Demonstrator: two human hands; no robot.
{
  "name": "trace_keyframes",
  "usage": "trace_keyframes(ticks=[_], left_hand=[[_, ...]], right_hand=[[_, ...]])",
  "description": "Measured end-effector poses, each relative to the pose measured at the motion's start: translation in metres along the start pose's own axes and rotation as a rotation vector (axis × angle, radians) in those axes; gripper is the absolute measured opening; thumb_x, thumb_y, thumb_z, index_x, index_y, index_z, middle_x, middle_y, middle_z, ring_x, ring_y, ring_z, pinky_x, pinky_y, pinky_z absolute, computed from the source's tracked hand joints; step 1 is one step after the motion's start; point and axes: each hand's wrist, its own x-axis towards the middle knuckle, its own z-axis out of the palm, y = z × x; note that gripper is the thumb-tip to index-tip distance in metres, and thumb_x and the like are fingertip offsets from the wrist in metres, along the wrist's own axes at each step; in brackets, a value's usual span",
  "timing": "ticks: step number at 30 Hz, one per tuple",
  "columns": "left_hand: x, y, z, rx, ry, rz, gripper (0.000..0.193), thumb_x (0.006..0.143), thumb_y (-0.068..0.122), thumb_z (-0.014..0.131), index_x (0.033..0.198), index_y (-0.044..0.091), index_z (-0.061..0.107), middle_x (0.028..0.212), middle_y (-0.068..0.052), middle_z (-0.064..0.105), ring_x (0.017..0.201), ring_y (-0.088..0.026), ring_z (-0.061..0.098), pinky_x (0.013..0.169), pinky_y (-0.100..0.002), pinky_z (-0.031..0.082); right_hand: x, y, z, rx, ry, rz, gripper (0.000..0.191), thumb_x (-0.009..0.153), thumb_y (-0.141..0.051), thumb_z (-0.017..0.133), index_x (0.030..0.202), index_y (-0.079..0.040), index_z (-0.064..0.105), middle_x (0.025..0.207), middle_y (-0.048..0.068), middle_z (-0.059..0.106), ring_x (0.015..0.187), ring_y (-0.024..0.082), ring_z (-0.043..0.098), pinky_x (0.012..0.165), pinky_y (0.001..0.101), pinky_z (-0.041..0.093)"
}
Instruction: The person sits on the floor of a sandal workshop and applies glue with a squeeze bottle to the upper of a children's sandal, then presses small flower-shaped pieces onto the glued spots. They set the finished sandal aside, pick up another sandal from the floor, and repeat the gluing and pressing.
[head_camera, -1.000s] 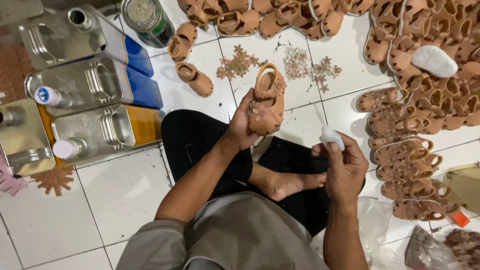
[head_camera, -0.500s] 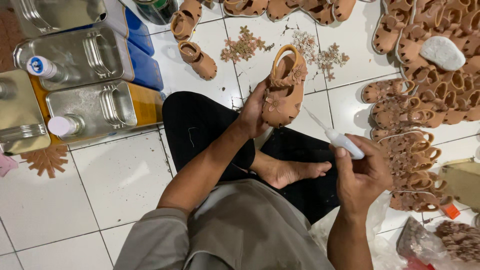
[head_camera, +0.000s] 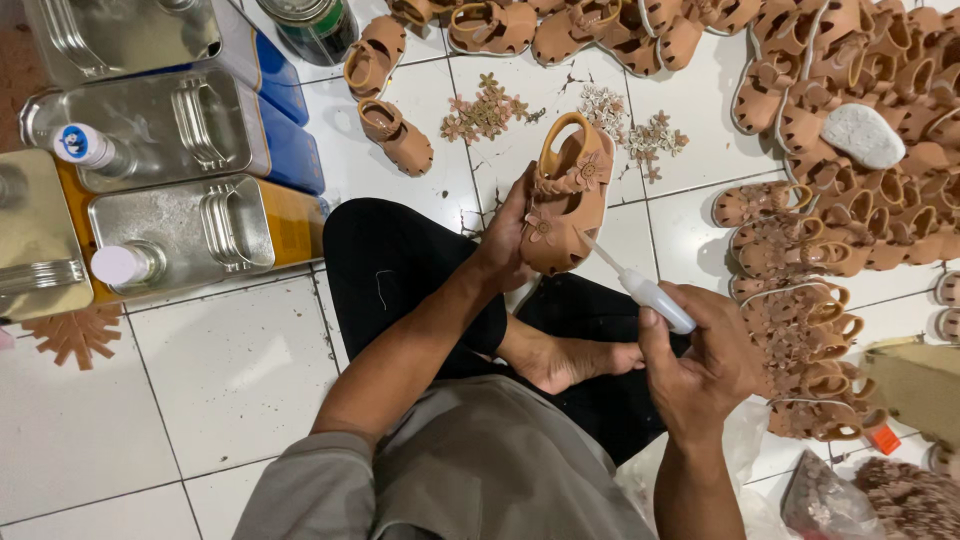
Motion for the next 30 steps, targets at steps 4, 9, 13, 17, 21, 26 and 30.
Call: trace_keyframes(ticks=[4, 9, 13, 17, 21, 26, 30], left_hand=[[-0.0005, 0.0004, -0.0014, -0.093, -0.022, -0.034, 0.061, 0.116, 0.051, 0.026, 0.154, 0.007, 0.042, 0.141, -0.011, 0.058, 0.122, -0.023, 0.063, 0.105, -0.043, 0.056], [-0.0009, 0.0004, -0.0048, -0.109, -0.044, -0.036, 0.063, 0.117, 0.053, 0.027, 0.155, 0.005, 0.042, 0.141, -0.012, 0.059, 0.123, -0.024, 0.063, 0.106, -0.043, 0.055], [-0.0007, 0.0008, -0.0059, -0.113, -0.059, -0.024, 0.063, 0.118, 0.053, 0.027, 0.155, 0.005, 0.042, 0.141, -0.012, 0.059, 0.124, -0.024, 0.062, 0.107, -0.043, 0.055], [-0.0014, -0.0013, -0.0067, -0.082, 0.001, -0.050, 0.065, 0.115, 0.053, 0.028, 0.154, 0.004, 0.042, 0.144, -0.011, 0.058, 0.127, -0.022, 0.061, 0.110, -0.039, 0.053], [-0.0030, -0.0039, -0.0073, -0.089, 0.025, -0.045, 0.062, 0.116, 0.052, 0.031, 0.155, 0.004, 0.042, 0.145, -0.011, 0.058, 0.128, -0.021, 0.061, 0.112, -0.039, 0.053], [-0.0008, -0.0039, -0.0060, -0.024, 0.041, -0.047, 0.064, 0.114, 0.053, 0.031, 0.153, 0.004, 0.042, 0.142, -0.013, 0.058, 0.125, -0.022, 0.063, 0.108, -0.040, 0.055], [-0.0016, -0.0019, -0.0041, -0.017, 0.026, -0.068, 0.066, 0.113, 0.056, 0.030, 0.153, 0.004, 0.043, 0.140, -0.013, 0.059, 0.120, -0.022, 0.065, 0.101, -0.040, 0.059]], right_hand=[[0.0017, -0.0032, -0.0004, -0.104, 0.000, -0.070, 0.021, 0.097, 0.001, 0.079, 0.116, 0.004, 0.071, 0.110, 0.014, 0.071, 0.092, 0.018, 0.067, 0.079, 0.0269, 0.055], [0.0021, -0.0050, 0.0011, -0.138, 0.005, -0.110, 0.020, 0.099, -0.002, 0.080, 0.117, 0.001, 0.072, 0.106, 0.013, 0.072, 0.090, 0.019, 0.067, 0.078, 0.0270, 0.053], [0.0022, -0.0060, 0.0013, -0.227, 0.004, -0.124, 0.018, 0.098, -0.004, 0.082, 0.114, -0.001, 0.073, 0.103, 0.012, 0.074, 0.088, 0.019, 0.068, 0.079, 0.0280, 0.053], [0.0011, -0.0048, -0.0001, -0.240, -0.011, -0.117, 0.017, 0.100, -0.005, 0.081, 0.115, 0.000, 0.073, 0.103, 0.012, 0.073, 0.090, 0.019, 0.068, 0.080, 0.0280, 0.053], [-0.0009, -0.0034, -0.0015, -0.198, -0.025, -0.104, 0.018, 0.100, -0.003, 0.080, 0.116, 0.001, 0.072, 0.103, 0.013, 0.073, 0.091, 0.019, 0.068, 0.080, 0.0280, 0.053], [-0.0007, -0.0032, 0.0008, -0.069, -0.019, -0.094, 0.015, 0.104, 0.001, 0.078, 0.117, 0.004, 0.070, 0.107, 0.013, 0.071, 0.094, 0.018, 0.068, 0.080, 0.0246, 0.055], [0.0009, -0.0042, 0.0008, -0.167, -0.029, -0.156, 0.017, 0.102, 0.001, 0.080, 0.116, 0.002, 0.071, 0.105, 0.012, 0.073, 0.087, 0.017, 0.068, 0.073, 0.0238, 0.053]])
